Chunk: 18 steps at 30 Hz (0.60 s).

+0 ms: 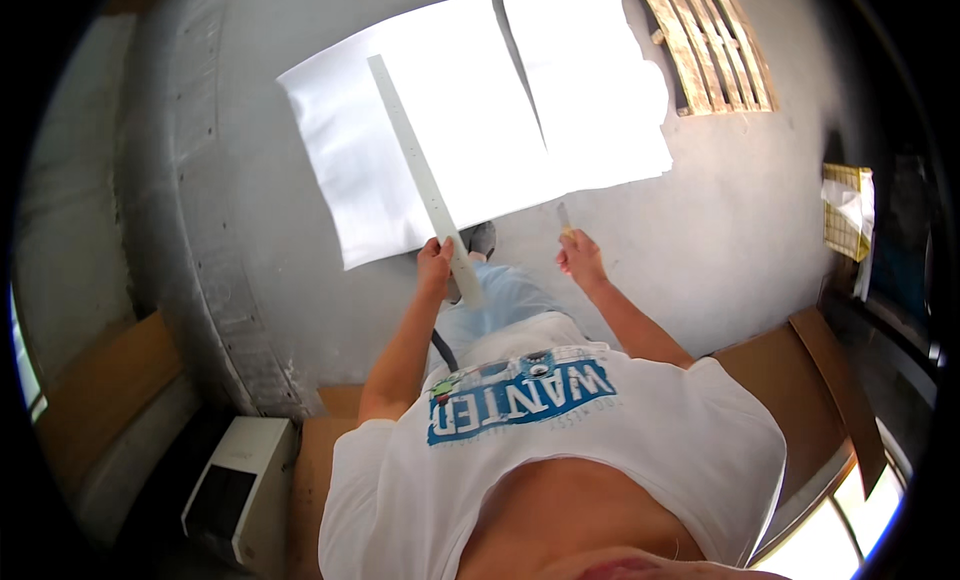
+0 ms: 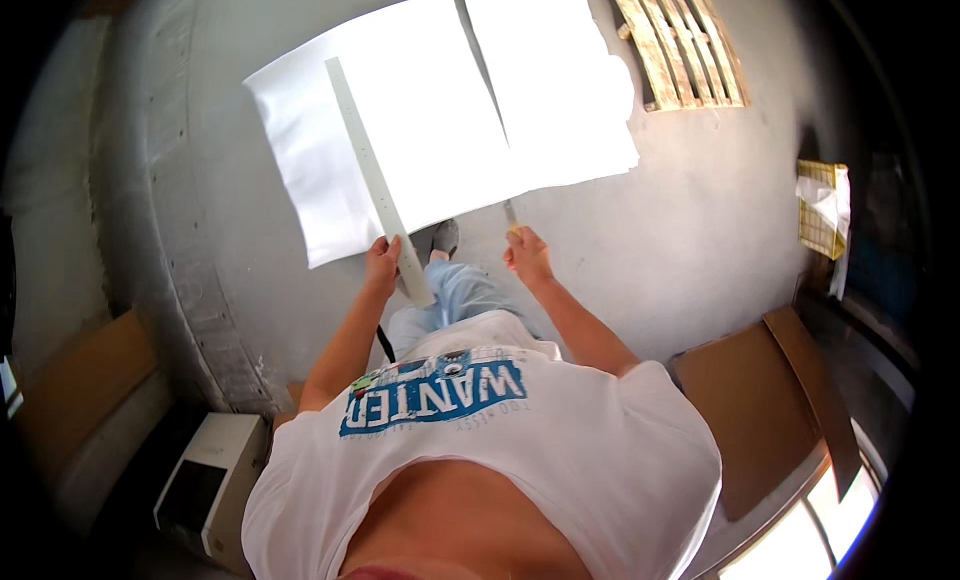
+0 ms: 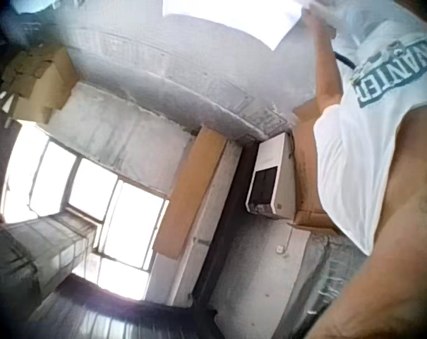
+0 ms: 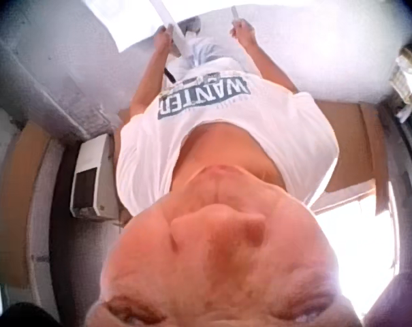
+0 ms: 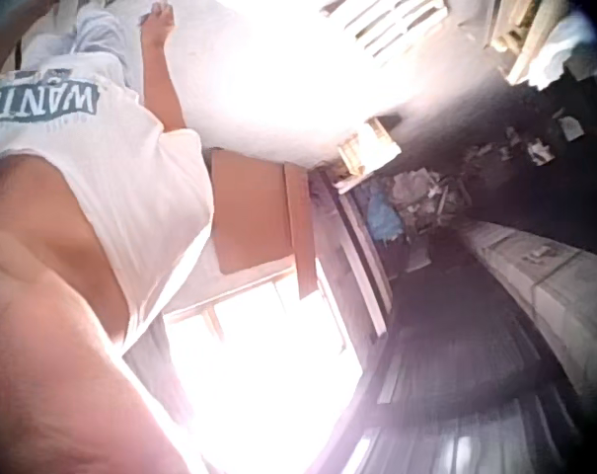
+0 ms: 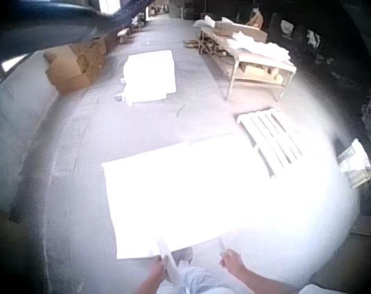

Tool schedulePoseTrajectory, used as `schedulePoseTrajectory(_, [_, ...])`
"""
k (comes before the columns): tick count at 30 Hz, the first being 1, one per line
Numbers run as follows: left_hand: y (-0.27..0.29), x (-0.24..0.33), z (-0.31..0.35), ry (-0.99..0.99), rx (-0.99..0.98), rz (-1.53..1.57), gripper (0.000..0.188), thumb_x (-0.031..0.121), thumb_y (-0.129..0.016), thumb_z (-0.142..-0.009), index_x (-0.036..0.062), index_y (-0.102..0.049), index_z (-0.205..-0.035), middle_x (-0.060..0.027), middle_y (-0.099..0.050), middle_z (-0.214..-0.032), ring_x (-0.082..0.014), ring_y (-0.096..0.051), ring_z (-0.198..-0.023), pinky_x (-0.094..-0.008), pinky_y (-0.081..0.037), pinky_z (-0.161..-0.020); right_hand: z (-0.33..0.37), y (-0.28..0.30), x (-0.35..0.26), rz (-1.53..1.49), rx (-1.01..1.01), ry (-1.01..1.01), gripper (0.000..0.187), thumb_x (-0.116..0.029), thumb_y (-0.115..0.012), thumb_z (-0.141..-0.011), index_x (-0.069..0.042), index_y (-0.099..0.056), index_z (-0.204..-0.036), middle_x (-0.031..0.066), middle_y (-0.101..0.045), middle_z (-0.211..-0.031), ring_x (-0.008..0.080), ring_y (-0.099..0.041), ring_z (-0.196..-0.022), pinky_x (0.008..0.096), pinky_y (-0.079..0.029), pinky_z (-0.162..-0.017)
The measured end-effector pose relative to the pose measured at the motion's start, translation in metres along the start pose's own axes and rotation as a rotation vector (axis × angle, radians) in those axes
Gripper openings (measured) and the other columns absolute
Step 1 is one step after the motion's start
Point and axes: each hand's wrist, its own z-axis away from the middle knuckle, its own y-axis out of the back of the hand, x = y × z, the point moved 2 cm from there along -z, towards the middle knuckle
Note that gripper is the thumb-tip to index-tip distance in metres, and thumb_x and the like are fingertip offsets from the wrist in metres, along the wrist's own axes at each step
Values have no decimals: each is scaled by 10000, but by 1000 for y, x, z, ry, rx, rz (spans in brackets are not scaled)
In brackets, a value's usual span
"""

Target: The person uses a utility knife and a straight edge to cut large white foam sheets on the floor. They align the straight edge, score the foam, and tear it into smaller pieces. The person stacks the cut foam pieces and discards the trimmings.

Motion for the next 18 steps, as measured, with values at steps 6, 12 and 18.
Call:
schedulePoseTrajectory(6, [6,-10,-75,-21,-23,-21,196,161,-548,-972,-4,-573,-1075,-104,-666,-878,-172,-656,-759,-316,-525,-646,-100,-54,65,4,-24,-95,188,-222,-511,-934,-44,-561,-968,91,-638,-702,161,-581,-512,331,-468,-445])
schedulePoseTrajectory(12, [33,-15,-138,58,-85,-150,205,170,-550,-967,-13,-576,-1057,-100,-663,-867,-168,-649,-763,-316,-518,-645,-165,-30,205,360,433,67,220,-258,-548,-920,-73,-507,-809,34,-513,-575,140,-489,-440,318,-409,-389])
schedulePoseTrajectory(18, [106,7,-151,95,25,-80,219,175,-516,-981,-15,-562,-1081,-98,-645,-899,-167,-648,-764,-326,-542,-622,-99,-16,173,-1,305,-321,234,-250,-521,-952,-37,-607,-906,6,-497,-565,98,-465,-409,266,-380,-367])
